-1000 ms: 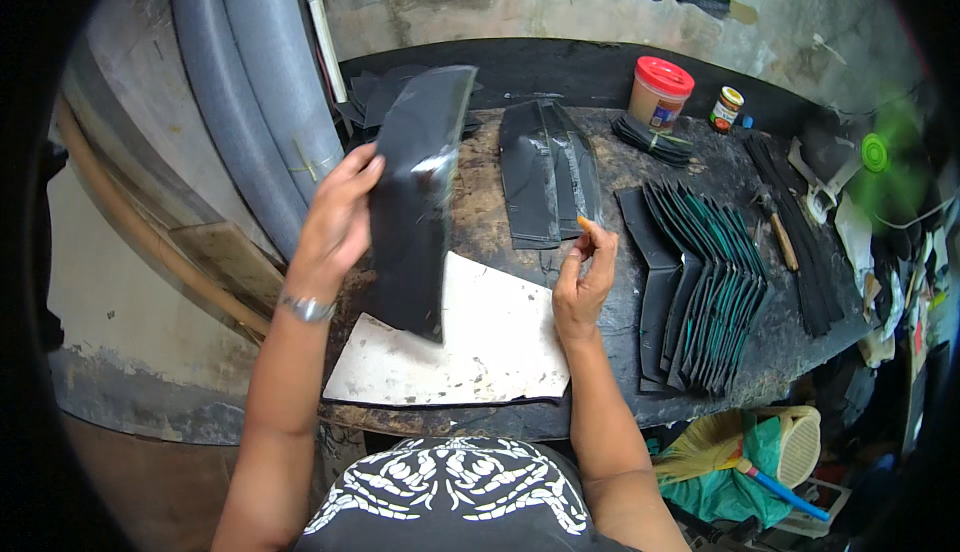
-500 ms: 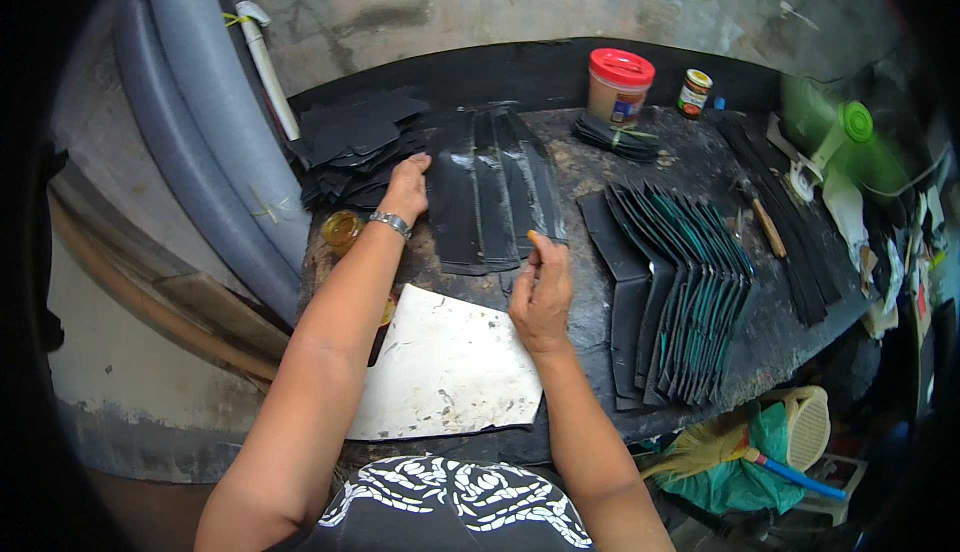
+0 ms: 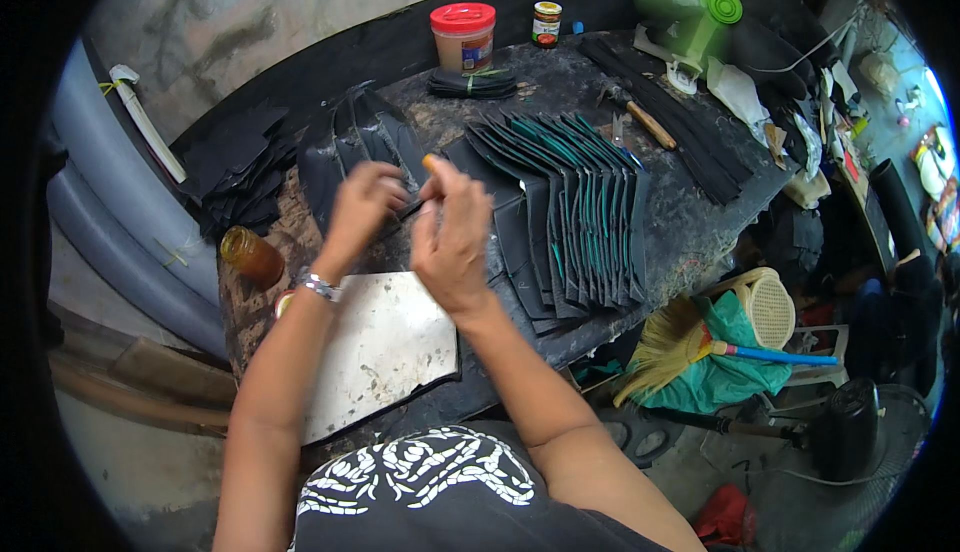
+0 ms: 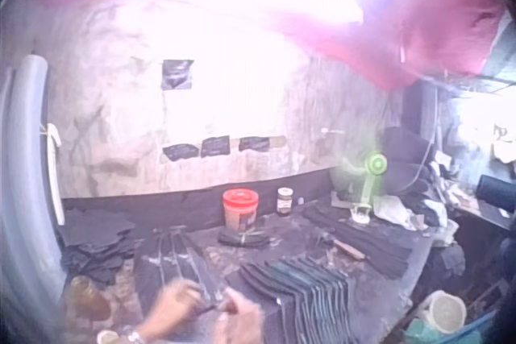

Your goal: The person repeatedly applies a yellowish adhesive from a small jar onto the edges of black leather pieces using a small brush. They work on multiple pieces one at a time, spreading the glue along seams and edges, then placing each treated piece on the table.

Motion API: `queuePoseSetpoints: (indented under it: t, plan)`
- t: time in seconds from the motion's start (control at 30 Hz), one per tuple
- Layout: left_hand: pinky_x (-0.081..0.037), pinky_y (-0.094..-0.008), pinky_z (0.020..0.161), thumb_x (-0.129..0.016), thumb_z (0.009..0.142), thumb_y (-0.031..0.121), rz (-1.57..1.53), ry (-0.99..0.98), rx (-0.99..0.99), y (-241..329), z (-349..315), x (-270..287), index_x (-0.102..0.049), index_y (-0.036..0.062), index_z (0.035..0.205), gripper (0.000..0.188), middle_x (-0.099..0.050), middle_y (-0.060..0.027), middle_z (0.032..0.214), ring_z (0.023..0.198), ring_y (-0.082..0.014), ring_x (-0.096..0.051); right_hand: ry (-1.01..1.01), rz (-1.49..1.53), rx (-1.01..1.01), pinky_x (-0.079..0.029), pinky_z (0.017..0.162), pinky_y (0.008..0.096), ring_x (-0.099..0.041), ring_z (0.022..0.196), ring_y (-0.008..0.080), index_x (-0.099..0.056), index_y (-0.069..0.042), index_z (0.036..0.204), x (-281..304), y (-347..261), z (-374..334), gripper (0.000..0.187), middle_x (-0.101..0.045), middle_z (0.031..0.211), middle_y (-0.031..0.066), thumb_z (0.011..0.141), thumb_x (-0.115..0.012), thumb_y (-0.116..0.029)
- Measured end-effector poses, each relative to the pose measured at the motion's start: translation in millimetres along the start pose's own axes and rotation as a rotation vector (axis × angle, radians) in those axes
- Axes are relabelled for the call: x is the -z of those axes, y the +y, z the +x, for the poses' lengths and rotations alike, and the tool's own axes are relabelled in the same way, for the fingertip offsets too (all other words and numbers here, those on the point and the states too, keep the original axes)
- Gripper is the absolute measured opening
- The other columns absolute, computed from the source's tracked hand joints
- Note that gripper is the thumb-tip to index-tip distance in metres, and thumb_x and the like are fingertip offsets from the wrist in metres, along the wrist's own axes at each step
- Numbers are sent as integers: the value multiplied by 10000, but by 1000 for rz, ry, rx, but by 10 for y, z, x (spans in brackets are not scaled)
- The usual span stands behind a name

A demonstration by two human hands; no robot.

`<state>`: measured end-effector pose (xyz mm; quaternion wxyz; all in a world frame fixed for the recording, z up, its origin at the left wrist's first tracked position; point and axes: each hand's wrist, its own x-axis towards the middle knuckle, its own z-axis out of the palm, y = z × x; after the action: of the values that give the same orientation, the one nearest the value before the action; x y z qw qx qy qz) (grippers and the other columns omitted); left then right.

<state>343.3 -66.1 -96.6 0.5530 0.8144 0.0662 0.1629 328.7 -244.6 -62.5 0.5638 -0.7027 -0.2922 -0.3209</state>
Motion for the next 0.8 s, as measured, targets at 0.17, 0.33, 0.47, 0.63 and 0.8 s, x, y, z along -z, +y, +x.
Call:
queuePoseSetpoints:
  t: [0.17, 0.33, 0.47, 0.63, 0.8]
  plan:
    - [-552, -386, 738, -603, 929, 118, 95, -208, 45, 262, -256, -1104, -438, -64, 1340, 479, -697, -170, 904, 815, -257, -693, -377, -738, -81, -184, 1123, 587, -419, 1342, 302, -300, -242, 1560, 728, 167, 225, 772, -636, 1251, 35, 880, -647, -126]
    - [-520, -471, 853, -536, 852, -63, 15, -10, -383, 186, -325, -1444, -438, 1, 1365, 526, -675, -240, 1019, 946, -398, -669, -557, -835, -229, -191, 1097, 700, -358, 1422, 370, -189, -229, 1590, 969, 457, 116, 915, -486, 1485, 67, 841, -708, -143]
    - [-494, -429, 925, -547, 802, -79, 132, -51, -645, 224, -312, -1322, -606, -14, 1214, 421, -665, -195, 1146, 1078, -352, -633, -451, -706, -278, -237, 1097, 646, -495, 1327, 298, -111, -194, 1600, 1003, 650, 75, 870, -544, 1414, 81, 893, -588, -26]
    - [-467, -329, 790, -606, 806, 88, 546, 9, -1005, 842, -278, -1056, -662, 26, 944, 161, -589, -45, 807, 796, -210, -609, -396, -567, -337, -386, 1009, 493, -628, 1154, 318, -107, -128, 1592, 1090, 829, 173, 832, -648, 1288, 154, 901, -552, 3]
    - [-452, -337, 839, -667, 699, 140, 610, 364, -1340, 1622, -628, -306, -654, 43, 747, 109, -572, -38, 880, 880, -195, -574, -517, -779, -431, -377, 1000, 500, -621, 1092, 348, -100, -121, 1593, 1118, 839, 216, 808, -671, 1223, 152, 956, -592, -195]
